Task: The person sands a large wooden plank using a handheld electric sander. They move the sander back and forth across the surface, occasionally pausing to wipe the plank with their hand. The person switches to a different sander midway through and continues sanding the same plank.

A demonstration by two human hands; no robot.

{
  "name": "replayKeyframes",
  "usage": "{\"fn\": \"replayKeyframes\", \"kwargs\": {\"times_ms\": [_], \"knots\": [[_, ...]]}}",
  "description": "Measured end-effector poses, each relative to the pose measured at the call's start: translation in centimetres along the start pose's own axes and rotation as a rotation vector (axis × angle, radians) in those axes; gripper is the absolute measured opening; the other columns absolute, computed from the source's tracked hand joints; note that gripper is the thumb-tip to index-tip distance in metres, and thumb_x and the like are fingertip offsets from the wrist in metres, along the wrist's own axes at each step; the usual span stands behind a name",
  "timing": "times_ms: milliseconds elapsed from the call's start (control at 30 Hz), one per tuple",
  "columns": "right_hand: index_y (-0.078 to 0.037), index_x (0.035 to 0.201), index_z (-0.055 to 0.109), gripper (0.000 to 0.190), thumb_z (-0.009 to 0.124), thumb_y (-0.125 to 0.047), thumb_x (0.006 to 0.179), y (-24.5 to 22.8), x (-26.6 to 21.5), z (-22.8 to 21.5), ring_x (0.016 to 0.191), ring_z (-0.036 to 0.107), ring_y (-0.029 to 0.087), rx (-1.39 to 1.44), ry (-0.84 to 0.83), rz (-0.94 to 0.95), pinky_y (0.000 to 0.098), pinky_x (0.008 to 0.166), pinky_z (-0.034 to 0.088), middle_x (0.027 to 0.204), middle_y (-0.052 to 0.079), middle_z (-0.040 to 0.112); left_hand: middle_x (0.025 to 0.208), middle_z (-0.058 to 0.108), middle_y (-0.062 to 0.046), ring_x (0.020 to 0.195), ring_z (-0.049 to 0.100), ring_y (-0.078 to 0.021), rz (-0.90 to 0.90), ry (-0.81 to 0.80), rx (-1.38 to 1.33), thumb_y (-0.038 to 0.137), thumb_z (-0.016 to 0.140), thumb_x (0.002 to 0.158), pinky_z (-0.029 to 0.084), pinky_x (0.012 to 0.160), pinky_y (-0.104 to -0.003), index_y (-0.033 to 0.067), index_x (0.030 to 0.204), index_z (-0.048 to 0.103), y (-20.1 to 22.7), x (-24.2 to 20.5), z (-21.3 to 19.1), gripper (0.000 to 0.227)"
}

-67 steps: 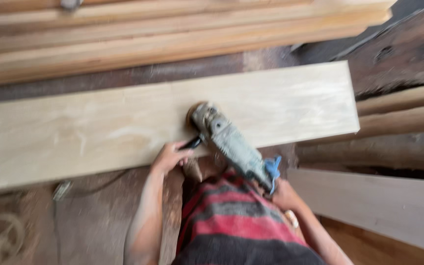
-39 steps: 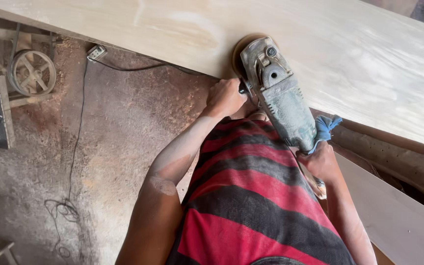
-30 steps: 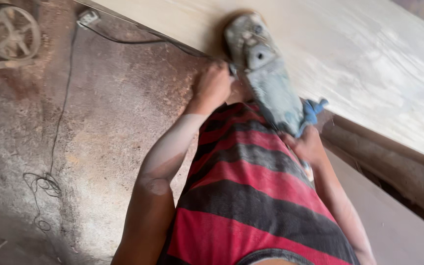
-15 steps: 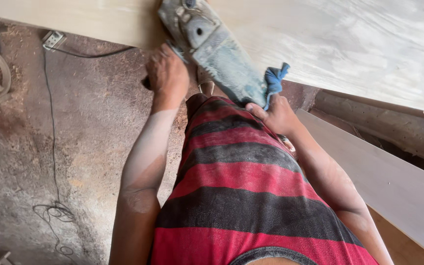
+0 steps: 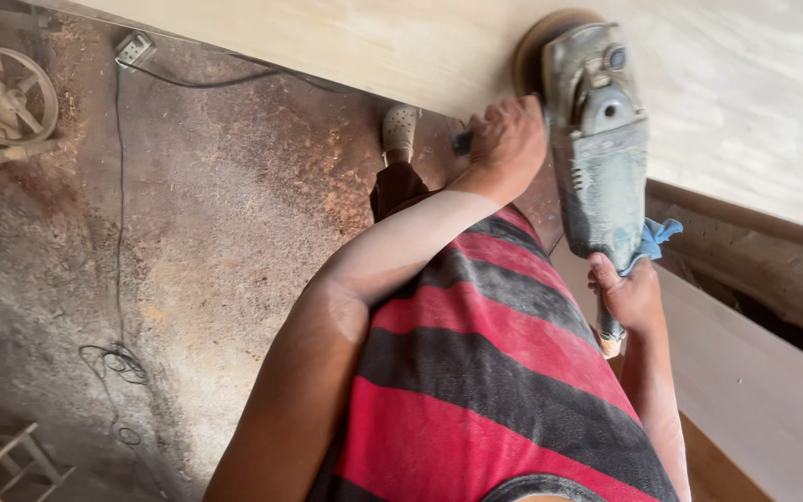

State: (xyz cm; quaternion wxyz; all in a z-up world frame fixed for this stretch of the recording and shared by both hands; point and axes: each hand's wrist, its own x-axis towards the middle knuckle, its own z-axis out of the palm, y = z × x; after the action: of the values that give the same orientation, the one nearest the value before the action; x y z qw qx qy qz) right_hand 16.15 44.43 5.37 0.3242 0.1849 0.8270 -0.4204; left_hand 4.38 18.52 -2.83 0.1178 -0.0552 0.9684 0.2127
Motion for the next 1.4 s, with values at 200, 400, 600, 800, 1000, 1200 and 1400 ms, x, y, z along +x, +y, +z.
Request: {"fn": "replayKeyframes", "kwargs": {"times_ms": [200, 400, 600, 800, 1000, 1200, 1400], "knots": [[0.003, 0.099, 0.062, 0.041, 0.07, -0.038, 0.099, 6.7, -4.0, -2.2, 0.063, 0.064, 0.019, 0.187, 0.074, 0.105, 0.0344, 0.059, 0.053, 0.074, 0.01, 0.065, 0.1, 0.068, -0.015, 0.089, 0.069, -0.028, 0.206, -0.161, -0.091, 0.018, 0.051, 0.095, 0.054, 0.074, -0.049, 0.0045, 0.107, 0.061, 6.9, -0.6, 3.8, 0.02], [-0.003, 0.102, 0.061, 0.032, 0.069, -0.033, 0.098, 8.6, -5.7, 0.4, 0.059, 0.062, 0.017, 0.411, 0.082, 0.14, 0.0328, 0.054, 0.05, 0.072, 0.007, 0.063, 0.103, 0.07, -0.011, 0.094, 0.069, -0.0281, 0.399, -0.124, -0.107, 0.019, 0.054, 0.092, 0.055, 0.079, -0.046, 0.0071, 0.109, 0.062, 5.2, -2.0, 3.0, 0.022], [0.001, 0.124, 0.061, 0.044, 0.073, -0.031, 0.096, 3.1, -4.2, 6.0, 0.088, 0.063, 0.019, 0.309, 0.061, 0.032, 0.0343, 0.078, 0.051, 0.102, 0.009, 0.067, 0.102, 0.069, -0.018, 0.093, 0.069, -0.0333, 0.4, -0.124, -0.312, 0.03, 0.056, 0.1, 0.055, 0.08, -0.047, 0.0002, 0.121, 0.059, -6.1, -2.8, -1.5, 0.037], [0.005, 0.13, 0.062, 0.063, 0.075, -0.041, 0.088, -7.3, -0.2, 11.4, 0.113, 0.069, 0.034, -0.296, -0.048, -0.066, 0.0437, 0.098, 0.049, 0.115, 0.024, 0.073, 0.101, 0.071, -0.019, 0.094, 0.07, -0.0366, 0.124, -0.072, -0.262, 0.034, 0.055, 0.104, 0.055, 0.083, -0.05, 0.0053, 0.111, 0.063, -17.1, -3.8, -8.8, 0.031], [0.009, 0.13, 0.059, 0.074, 0.079, -0.048, 0.087, -13.0, 3.8, 14.7, 0.111, 0.067, 0.044, -0.37, -0.133, -0.307, 0.0475, 0.094, 0.051, 0.113, 0.031, 0.07, 0.106, 0.07, -0.023, 0.091, 0.07, -0.04, -0.12, -0.038, -0.289, 0.028, 0.053, 0.107, 0.054, 0.078, -0.053, 0.0023, 0.118, 0.065, -24.2, -4.3, -13.0, 0.03], [0.008, 0.107, 0.066, 0.06, 0.079, -0.047, 0.087, -10.8, 3.5, 11.4, 0.075, 0.073, 0.033, -0.489, -0.083, -0.026, 0.043, 0.073, 0.056, 0.079, 0.023, 0.073, 0.103, 0.07, -0.023, 0.086, 0.072, -0.037, -0.094, -0.113, -0.348, 0.029, 0.054, 0.102, 0.056, 0.073, -0.051, 0.0021, 0.114, 0.064, -19.8, -3.0, -11.2, 0.031], [0.004, 0.102, 0.065, 0.046, 0.077, -0.039, 0.092, -8.1, 0.0, 9.6, 0.069, 0.067, 0.018, -0.1, -0.084, -0.012, 0.035, 0.064, 0.055, 0.078, 0.01, 0.069, 0.101, 0.068, -0.026, 0.082, 0.071, -0.0356, 0.096, -0.21, -0.408, 0.03, 0.057, 0.103, 0.06, 0.065, -0.046, -0.0024, 0.122, 0.059, -15.0, -1.8, -7.5, 0.038]]}}
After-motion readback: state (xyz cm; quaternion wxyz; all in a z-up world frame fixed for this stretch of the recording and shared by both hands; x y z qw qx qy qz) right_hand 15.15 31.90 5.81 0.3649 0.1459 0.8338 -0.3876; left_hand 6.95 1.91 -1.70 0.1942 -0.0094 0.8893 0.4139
